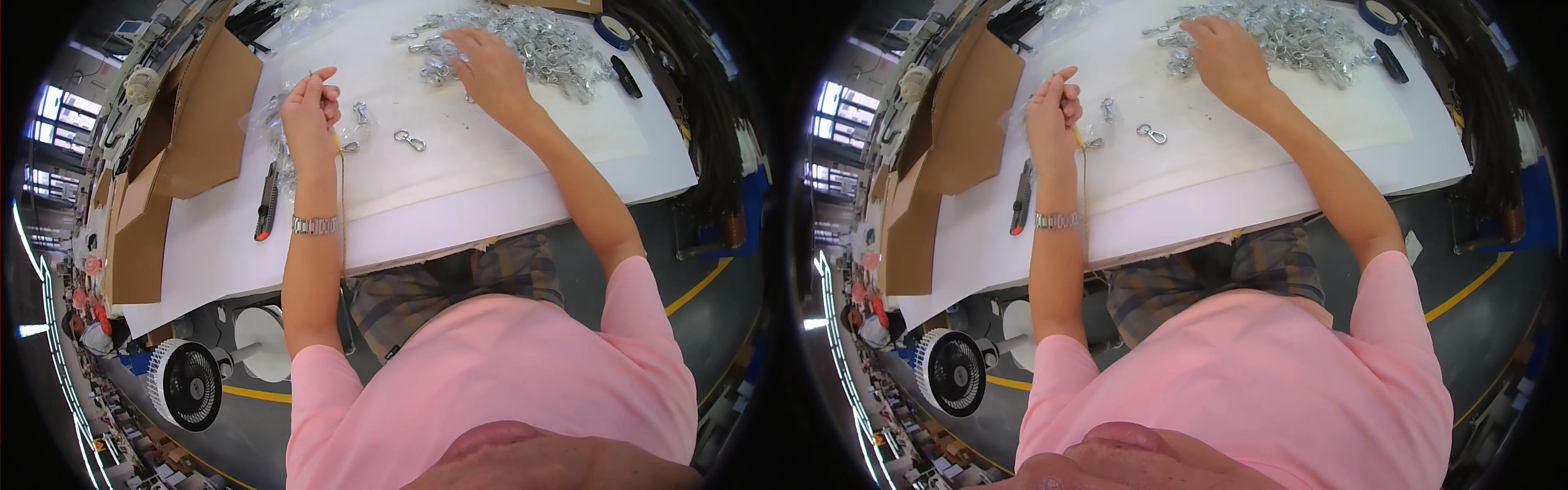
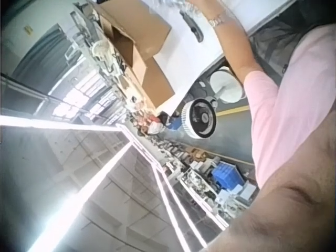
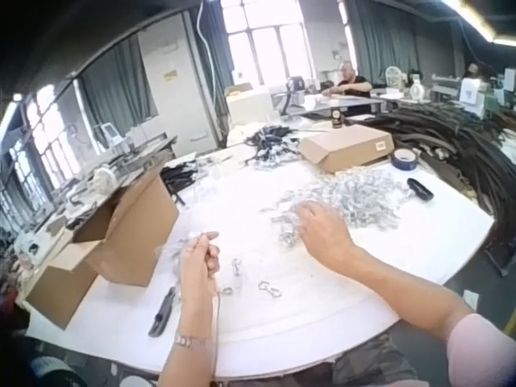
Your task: Inspecting and testing the spring mechanism of metal swivel clasps using a small pin tool.
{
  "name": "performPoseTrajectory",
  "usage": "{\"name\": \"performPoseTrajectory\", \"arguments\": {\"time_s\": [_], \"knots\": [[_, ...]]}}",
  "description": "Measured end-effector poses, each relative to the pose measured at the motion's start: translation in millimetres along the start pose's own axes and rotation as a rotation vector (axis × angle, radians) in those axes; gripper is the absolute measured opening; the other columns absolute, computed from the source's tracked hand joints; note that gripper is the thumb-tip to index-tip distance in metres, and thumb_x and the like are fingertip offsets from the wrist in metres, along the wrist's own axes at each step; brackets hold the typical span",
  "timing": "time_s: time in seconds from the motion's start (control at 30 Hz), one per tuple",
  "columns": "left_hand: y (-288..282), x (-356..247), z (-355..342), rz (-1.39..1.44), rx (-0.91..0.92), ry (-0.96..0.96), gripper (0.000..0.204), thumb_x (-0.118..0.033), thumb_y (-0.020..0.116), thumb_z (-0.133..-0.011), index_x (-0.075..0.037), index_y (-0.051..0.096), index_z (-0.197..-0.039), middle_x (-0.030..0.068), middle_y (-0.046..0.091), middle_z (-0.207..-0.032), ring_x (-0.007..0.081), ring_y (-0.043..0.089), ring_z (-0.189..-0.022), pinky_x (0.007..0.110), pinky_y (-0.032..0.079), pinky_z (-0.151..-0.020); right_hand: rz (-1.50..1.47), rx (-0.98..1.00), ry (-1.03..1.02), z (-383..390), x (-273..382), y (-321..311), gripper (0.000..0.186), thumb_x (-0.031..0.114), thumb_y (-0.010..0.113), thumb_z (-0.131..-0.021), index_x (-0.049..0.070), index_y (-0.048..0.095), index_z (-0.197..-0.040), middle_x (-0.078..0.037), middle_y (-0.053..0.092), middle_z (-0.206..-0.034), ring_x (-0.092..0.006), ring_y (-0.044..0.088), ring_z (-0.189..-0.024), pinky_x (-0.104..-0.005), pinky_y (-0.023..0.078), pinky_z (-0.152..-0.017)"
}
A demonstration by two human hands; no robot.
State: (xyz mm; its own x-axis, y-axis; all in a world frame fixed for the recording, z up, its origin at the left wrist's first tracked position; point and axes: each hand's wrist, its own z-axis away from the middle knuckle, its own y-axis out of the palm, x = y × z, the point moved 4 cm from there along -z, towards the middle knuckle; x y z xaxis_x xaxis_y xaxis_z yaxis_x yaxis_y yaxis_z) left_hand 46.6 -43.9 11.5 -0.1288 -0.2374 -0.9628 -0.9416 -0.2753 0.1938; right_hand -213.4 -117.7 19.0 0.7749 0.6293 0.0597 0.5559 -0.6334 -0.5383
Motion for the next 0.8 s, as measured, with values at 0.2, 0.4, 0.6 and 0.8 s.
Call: {"name": "performPoseTrajectory", "arguments": {"time_s": [0.2,0.4,0.6,0.8], "knots": [[-31.3,-6.9,-6.4,0.159,-0.294,0.095,0.022,-0.012,0.055,-0.104,0.005,0.068,-0.106,0.0027,0.059,-0.072,0.0029,0.04,-0.051,0.018,0.026,-0.044,-0.592,0.487,-0.275,21.9,106.1,23.7,0.025,0.021,0.069,-0.094,0.007,0.068,-0.115,-0.011,0.068,-0.117,-0.0303,0.064,-0.108,-0.0432,0.053,-0.089],[-20.3,1.2,-12.1,0.113,-0.257,0.086,0.022,-0.012,0.056,-0.103,0.006,0.069,-0.104,0.0019,0.059,-0.069,0.0022,0.038,-0.048,0.019,0.025,-0.044,-0.158,0.629,-0.547,18.0,157.1,53.5,0.018,0.021,0.07,-0.087,0.003,0.068,-0.083,-0.01,0.072,-0.094,-0.0284,0.07,-0.085,-0.0423,0.055,-0.077],[-21.9,-1.1,-7.4,-0.045,-0.187,0.076,0.022,-0.015,0.06,-0.101,0.004,0.071,-0.102,0.003,0.063,-0.071,0.0024,0.039,-0.049,0.02,0.028,-0.045,-0.512,0.817,-0.078,0.3,113.1,43.1,0.015,0.014,0.066,-0.085,0.001,0.071,-0.079,-0.008,0.07,-0.07,-0.0228,0.066,-0.06,-0.0388,0.054,-0.061],[16.7,-3.8,4.2,-0.494,0.157,0.006,0.026,-0.022,0.067,-0.097,0.004,0.074,-0.098,0.0053,0.07,-0.077,0.0048,0.045,-0.051,0.022,0.035,-0.048,-1.15,0.924,0.538,6.1,45.4,43.1,0.021,0.023,0.069,-0.093,0.003,0.074,-0.097,-0.002,0.072,-0.085,-0.009,0.066,-0.075,-0.027,0.053,-0.069]]}}
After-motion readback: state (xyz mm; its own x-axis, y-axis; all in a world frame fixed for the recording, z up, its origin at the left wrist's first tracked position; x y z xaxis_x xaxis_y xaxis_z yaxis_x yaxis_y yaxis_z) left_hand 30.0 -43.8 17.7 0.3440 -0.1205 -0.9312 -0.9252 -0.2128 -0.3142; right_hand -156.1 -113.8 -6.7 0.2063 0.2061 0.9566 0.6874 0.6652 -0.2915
